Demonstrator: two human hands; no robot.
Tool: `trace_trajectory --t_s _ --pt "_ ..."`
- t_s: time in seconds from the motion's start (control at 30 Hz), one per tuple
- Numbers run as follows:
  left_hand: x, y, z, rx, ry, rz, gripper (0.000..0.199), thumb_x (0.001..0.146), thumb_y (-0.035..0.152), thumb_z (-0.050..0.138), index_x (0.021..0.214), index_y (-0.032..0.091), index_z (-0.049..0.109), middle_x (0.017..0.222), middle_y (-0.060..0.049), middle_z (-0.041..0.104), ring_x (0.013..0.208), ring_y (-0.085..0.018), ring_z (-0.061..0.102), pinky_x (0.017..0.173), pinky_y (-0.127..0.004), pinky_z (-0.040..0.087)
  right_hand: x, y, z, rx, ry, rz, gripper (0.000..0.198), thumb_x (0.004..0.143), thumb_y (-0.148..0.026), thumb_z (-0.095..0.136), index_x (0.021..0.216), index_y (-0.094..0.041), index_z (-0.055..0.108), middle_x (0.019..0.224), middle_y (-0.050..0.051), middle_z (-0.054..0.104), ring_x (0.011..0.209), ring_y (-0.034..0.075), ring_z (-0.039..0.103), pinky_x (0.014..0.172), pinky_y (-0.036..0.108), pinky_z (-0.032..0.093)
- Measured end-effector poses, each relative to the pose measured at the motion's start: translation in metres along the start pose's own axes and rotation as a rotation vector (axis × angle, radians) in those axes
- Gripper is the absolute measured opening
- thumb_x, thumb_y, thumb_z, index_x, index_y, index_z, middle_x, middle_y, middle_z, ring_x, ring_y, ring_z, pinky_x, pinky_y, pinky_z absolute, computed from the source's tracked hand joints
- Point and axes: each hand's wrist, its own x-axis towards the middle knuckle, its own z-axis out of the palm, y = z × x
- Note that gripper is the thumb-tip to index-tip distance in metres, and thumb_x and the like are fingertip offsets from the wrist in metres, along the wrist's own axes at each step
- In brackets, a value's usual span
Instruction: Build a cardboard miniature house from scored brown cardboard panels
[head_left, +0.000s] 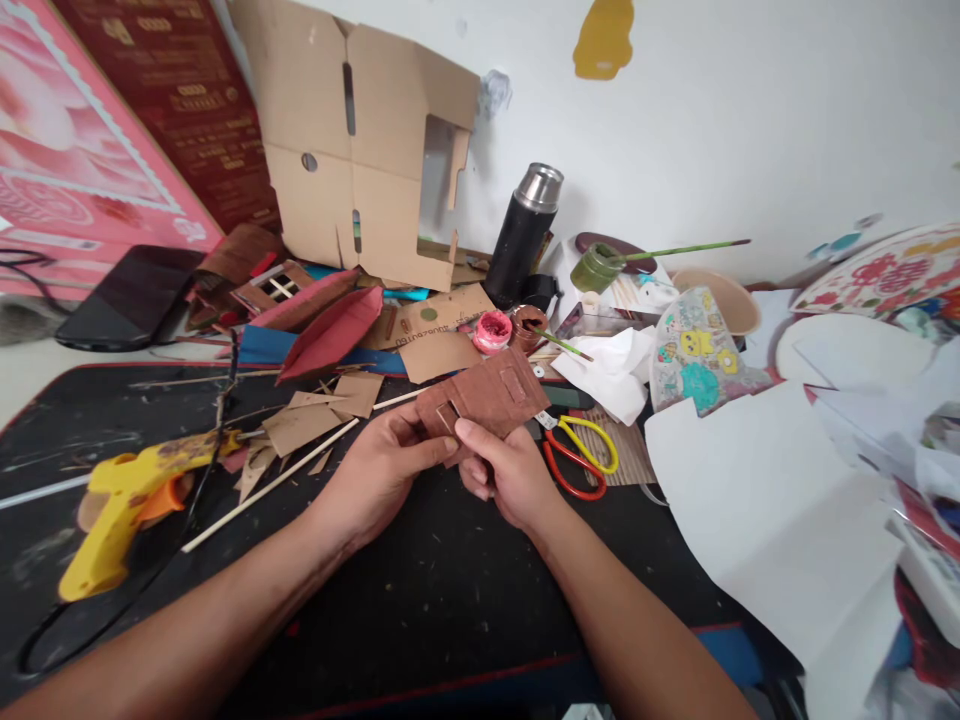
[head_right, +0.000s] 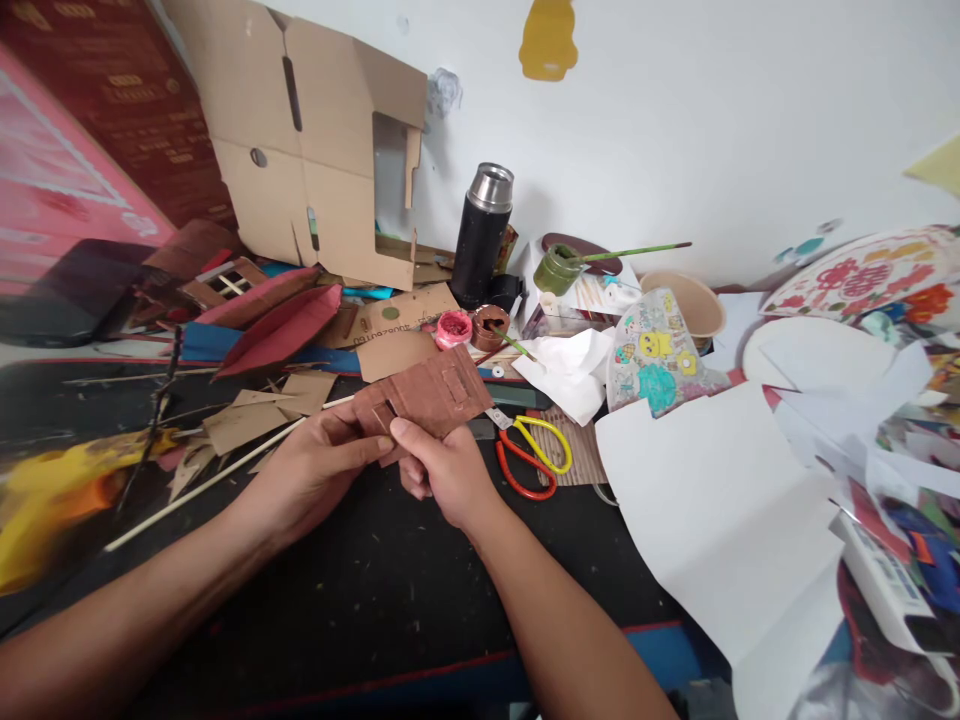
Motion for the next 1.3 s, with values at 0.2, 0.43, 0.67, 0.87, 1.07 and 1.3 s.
trace_trajectory --t_s 0.2,0.43,0.67,0.87,1.07,1.3 --pt "-0.0009 0.0017 0.0006 -0.022 -0.022 -0.025 0.02 0.076 0.024 0.091 0.082 0.016 0.074 0.078 -0.004 0.074 0.073 -0.02 0.07 0.078 -0.035 0.058 -0.0008 0.0002 -0.0002 -0.006 -0.004 -0.009 0.04 0.086 -0.051 0.08 0.077 -0.02 0.057 0.049 -0.011 0.041 0.037 0.005 0.03 0.034 0.018 0.026" --pt "-0.0009 0.0025 0.0012 -0.012 -0.038 -0.018 0.021 0.076 0.024 0.092 0.081 0.015 0.074 0.077 -0.005 0.076 0.071 -0.021 0.073 0.076 -0.035 0.059 -0.0013 -0.0005 0.0 -0.017 -0.008 -0.007 0.04 0.086 -0.053 0.079 0.076 -0.021 0.057 0.048 -0.012 0.039 0.037 0.005 0.029 0.035 0.019 0.026" --pt "-0.0005 0.0039 0.0043 -0.001 -0.095 0.002 0.021 0.077 0.025 0.091 0.08 0.015 0.073 0.073 -0.006 0.077 0.065 -0.024 0.074 0.068 -0.037 0.062 -0.0017 0.001 -0.0002 -0.01 -0.024 -0.027 0.04 0.087 -0.052 0.079 0.075 -0.021 0.055 0.049 -0.011 0.039 0.038 0.005 0.03 0.035 0.019 0.026" --pt "-0.0023 0.0048 0.0036 -0.011 -0.076 0.006 0.023 0.074 0.025 0.093 0.081 0.016 0.072 0.074 -0.004 0.076 0.067 -0.022 0.074 0.069 -0.037 0.063 -0.0016 0.0006 -0.0004 -0.033 -0.017 -0.006 0.041 0.086 -0.054 0.08 0.077 -0.021 0.055 0.048 -0.012 0.04 0.038 0.006 0.031 0.036 0.019 0.027" --pt "-0.0014 0.0067 0.0041 -0.028 -0.053 -0.012 0.022 0.08 0.03 0.089 0.085 0.016 0.074 0.08 -0.006 0.077 0.07 -0.022 0.073 0.069 -0.035 0.062 -0.0012 -0.0011 0.0007 -0.058 -0.02 -0.013 0.043 0.086 -0.056 0.078 0.078 -0.022 0.054 0.049 -0.012 0.04 0.037 0.006 0.033 0.036 0.02 0.027" --pt "0.0019 0.0065 -0.0015 -0.056 0.047 -0.015 0.018 0.077 0.027 0.089 0.083 0.016 0.076 0.078 -0.005 0.077 0.071 -0.021 0.073 0.073 -0.034 0.062 -0.0024 -0.0034 -0.0013 -0.141 -0.105 -0.026 0.053 0.089 -0.065 0.074 0.069 -0.022 0.051 0.051 -0.009 0.046 0.038 0.007 0.041 0.039 0.022 0.028"
